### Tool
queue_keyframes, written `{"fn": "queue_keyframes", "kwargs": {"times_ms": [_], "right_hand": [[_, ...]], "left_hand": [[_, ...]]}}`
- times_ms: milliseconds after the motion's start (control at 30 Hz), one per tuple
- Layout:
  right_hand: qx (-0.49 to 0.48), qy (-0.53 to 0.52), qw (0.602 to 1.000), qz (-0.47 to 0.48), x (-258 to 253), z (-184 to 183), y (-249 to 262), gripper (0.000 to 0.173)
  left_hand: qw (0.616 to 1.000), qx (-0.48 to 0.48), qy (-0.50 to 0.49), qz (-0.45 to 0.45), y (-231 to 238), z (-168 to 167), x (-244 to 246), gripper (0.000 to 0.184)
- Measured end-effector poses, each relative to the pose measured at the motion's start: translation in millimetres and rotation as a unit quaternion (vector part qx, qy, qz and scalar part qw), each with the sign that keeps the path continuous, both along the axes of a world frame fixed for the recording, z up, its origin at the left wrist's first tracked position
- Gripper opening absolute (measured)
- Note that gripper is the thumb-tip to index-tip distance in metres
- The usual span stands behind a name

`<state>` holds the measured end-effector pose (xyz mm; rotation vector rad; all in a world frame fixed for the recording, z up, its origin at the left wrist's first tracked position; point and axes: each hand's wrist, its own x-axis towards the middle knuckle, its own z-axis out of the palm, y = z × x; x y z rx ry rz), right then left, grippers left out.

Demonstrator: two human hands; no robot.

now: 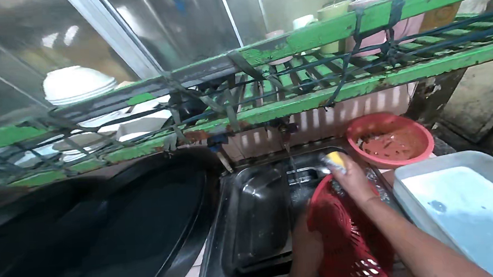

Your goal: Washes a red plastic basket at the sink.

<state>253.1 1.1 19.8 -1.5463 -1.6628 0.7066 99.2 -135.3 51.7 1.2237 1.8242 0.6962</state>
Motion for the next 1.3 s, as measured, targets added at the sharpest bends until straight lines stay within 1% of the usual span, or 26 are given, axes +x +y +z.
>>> {"fn": "queue_keyframes", "kwargs": {"times_ms": [67,100,167,200,233,267,300,367,400,467,500,533,567,633,667,700,733,800,900,967,1000,1100,1133,1167,1233,1300], "right_hand": [[-0.047,-0.001,0.998,-0.046,8.8,1.1,2.6,0.058],[-0.035,-0.025,0.999,-0.023,6.2,7.7,-2.9,0.057],[0.028,-0.076,0.993,0.086,-12.4,24.8,-25.7,0.049],[0.084,-0.095,0.979,0.158,-25.4,29.2,-39.1,0.045],[0.159,-0.102,0.959,0.209,-38.1,29.0,-50.0,0.042],[0.243,-0.099,0.938,0.228,-46.9,24.3,-54.0,0.039],[0.256,-0.094,0.933,0.235,-48.2,22.0,-51.8,0.040],[0.121,-0.093,0.967,0.202,-31.8,17.5,-33.2,0.047],[0.050,-0.075,0.985,0.145,-19.7,13.5,-20.2,0.050],[-0.007,-0.012,1.000,0.007,-0.5,4.9,-0.6,0.053],[-0.020,-0.011,1.000,-0.022,2.9,5.6,1.5,0.055],[-0.018,-0.033,0.999,-0.014,-0.1,11.9,-3.2,0.055],[-0.004,-0.061,0.998,0.026,-8.8,20.1,-12.8,0.053],[0.054,-0.105,0.979,0.168,-36.3,34.1,-39.5,0.047],[0.117,-0.109,0.961,0.224,-49.8,34.7,-51.5,0.043],[0.175,-0.108,0.947,0.248,-57.4,31.5,-56.4,0.041],[0.164,-0.108,0.946,0.257,-56.7,31.4,-54.5,0.044],[0.085,-0.120,0.965,0.217,-38.8,27.5,-37.9,0.049],[0.001,-0.074,0.997,0.028,11.7,3.5,-9.4,0.047],[-0.013,-0.035,0.997,-0.064,38.3,-12.2,-7.8,0.048],[0.022,-0.032,0.997,-0.074,43.8,-18.5,-14.8,0.047],[0.181,-0.058,0.981,-0.037,36.6,-35.7,-28.8,0.043],[0.183,-0.048,0.981,-0.035,28.5,-41.5,-32.2,0.042],[0.152,-0.028,0.987,-0.037,19.1,-48.5,-36.4,0.042],[0.039,0.006,0.998,-0.044,-2.6,-63.2,-44.5,0.048],[-0.051,-0.008,0.999,0.010,-26.4,-73.1,-55.7,0.052]], "left_hand": [[0.997,-0.010,-0.062,0.045,-7.5,-10.1,1.9,0.062],[0.995,-0.009,-0.088,0.041,-6.4,-11.8,-1.0,0.065],[0.996,0.000,-0.086,-0.028,4.8,-10.7,-13.8,0.074],[0.997,0.001,-0.050,-0.062,11.3,-4.5,-18.9,0.066],[0.997,0.010,0.001,-0.082,15.8,1.5,-21.3,0.052],[0.994,0.014,0.045,-0.096,17.6,8.3,-22.2,0.042],[0.993,0.015,0.067,-0.100,18.0,12.9,-22.2,0.038],[0.996,0.003,0.061,-0.067,14.0,13.3,-18.1,0.047],[0.998,-0.003,0.047,-0.039,9.2,9.4,-14.7,0.051],[1.000,-0.005,0.010,0.011,-0.1,0.4,-9.4,0.053],[1.000,-0.004,-0.007,0.018,-2.5,-3.2,-8.6,0.053],[1.000,-0.009,-0.023,0.012,-1.9,-4.6,-9.5,0.054],[0.999,-0.014,-0.034,-0.007,1.3,-4.7,-12.0,0.057],[0.998,0.001,-0.008,-0.064,10.7,-2.7,-19.7,0.060],[0.996,0.035,0.024,-0.080,13.3,-4.1,-23.1,0.049],[0.993,0.061,0.050,-0.093,14.1,-2.8,-25.8,0.041],[0.992,0.058,0.057,-0.094,15.3,1.1,-26.4,0.036],[0.997,0.015,0.029,-0.069,12.7,6.0,-22.9,0.046],[0.999,-0.014,-0.031,0.000,-0.7,-4.0,-18.2,0.057],[0.996,0.004,-0.081,0.048,-3.7,-17.5,-23.2,0.061],[0.992,0.008,-0.102,0.074,-4.5,-23.6,-25.2,0.061],[0.972,0.008,-0.187,0.141,-1.7,-34.3,-27.7,0.063],[0.965,0.007,-0.213,0.154,-0.9,-36.9,-27.1,0.066],[0.960,0.002,-0.232,0.158,-0.5,-39.3,-24.5,0.069],[0.958,-0.012,-0.250,0.140,-0.5,-44.8,-15.0,0.072],[0.964,-0.028,-0.235,0.124,-0.9,-50.8,-7.1,0.073]]}}
